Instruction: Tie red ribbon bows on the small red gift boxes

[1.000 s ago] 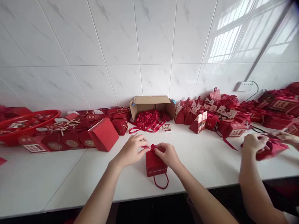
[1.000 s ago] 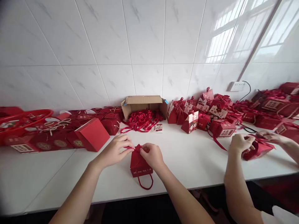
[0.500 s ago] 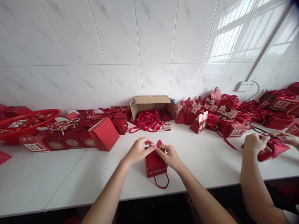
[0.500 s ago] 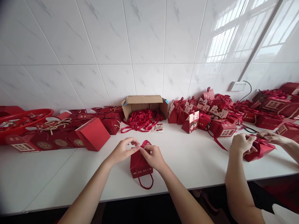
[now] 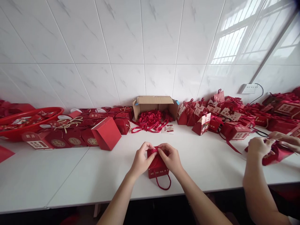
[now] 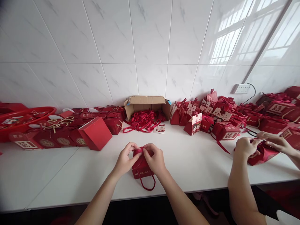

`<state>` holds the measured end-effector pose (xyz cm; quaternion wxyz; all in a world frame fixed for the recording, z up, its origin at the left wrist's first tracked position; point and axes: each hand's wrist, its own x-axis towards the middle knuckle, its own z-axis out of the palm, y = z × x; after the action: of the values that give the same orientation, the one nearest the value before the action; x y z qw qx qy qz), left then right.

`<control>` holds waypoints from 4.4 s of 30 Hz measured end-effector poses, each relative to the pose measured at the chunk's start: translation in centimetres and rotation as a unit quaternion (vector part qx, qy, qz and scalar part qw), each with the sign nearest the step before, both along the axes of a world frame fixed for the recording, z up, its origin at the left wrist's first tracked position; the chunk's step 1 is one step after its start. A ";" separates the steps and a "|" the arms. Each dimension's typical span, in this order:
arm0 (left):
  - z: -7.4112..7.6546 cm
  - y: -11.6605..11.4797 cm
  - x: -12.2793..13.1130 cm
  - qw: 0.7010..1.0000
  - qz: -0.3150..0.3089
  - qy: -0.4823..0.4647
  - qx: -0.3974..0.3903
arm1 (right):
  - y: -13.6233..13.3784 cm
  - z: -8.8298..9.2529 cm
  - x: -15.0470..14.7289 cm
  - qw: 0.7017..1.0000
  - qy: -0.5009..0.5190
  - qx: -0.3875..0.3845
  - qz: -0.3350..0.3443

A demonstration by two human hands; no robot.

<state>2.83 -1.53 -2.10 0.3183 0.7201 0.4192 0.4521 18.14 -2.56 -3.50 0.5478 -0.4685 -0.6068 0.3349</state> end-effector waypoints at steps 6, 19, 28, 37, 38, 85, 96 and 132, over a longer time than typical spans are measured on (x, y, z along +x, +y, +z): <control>-0.7 0.2 0.5 0.998 0.042 -0.034 0.020 | -0.6 -0.1 0.4 0.995 -0.071 0.065 0.010; -1.3 0.9 0.7 0.996 0.067 -0.050 0.033 | -0.1 0.0 0.2 0.989 0.030 -0.125 0.067; -0.6 -0.2 -0.6 0.996 0.039 0.033 0.069 | -0.8 -0.1 -1.0 0.984 0.112 -0.137 0.038; 0.6 -0.5 -1.2 0.998 -0.003 0.050 0.034 | -0.8 0.4 2.2 0.996 -0.044 -0.065 0.033; 0.8 -0.7 -1.3 0.998 -0.012 0.054 0.030 | -0.6 0.5 2.6 0.995 -0.079 -0.052 0.027; 5.5 3.7 -4.1 0.904 -0.254 0.326 -0.109 | 1.7 1.1 4.0 0.909 -0.280 0.186 0.248; 5.0 3.6 -3.5 0.923 -0.227 0.268 -0.157 | 1.4 0.3 3.6 0.920 -0.234 0.172 0.263; 3.7 1.2 -2.8 0.967 -0.187 0.072 -0.159 | 0.4 -0.2 3.6 0.935 -0.189 0.154 0.258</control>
<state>0.01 -0.33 1.64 0.4771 0.7562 0.3653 0.2589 21.76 -2.14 -3.69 0.3834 -0.2608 -0.8429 0.2728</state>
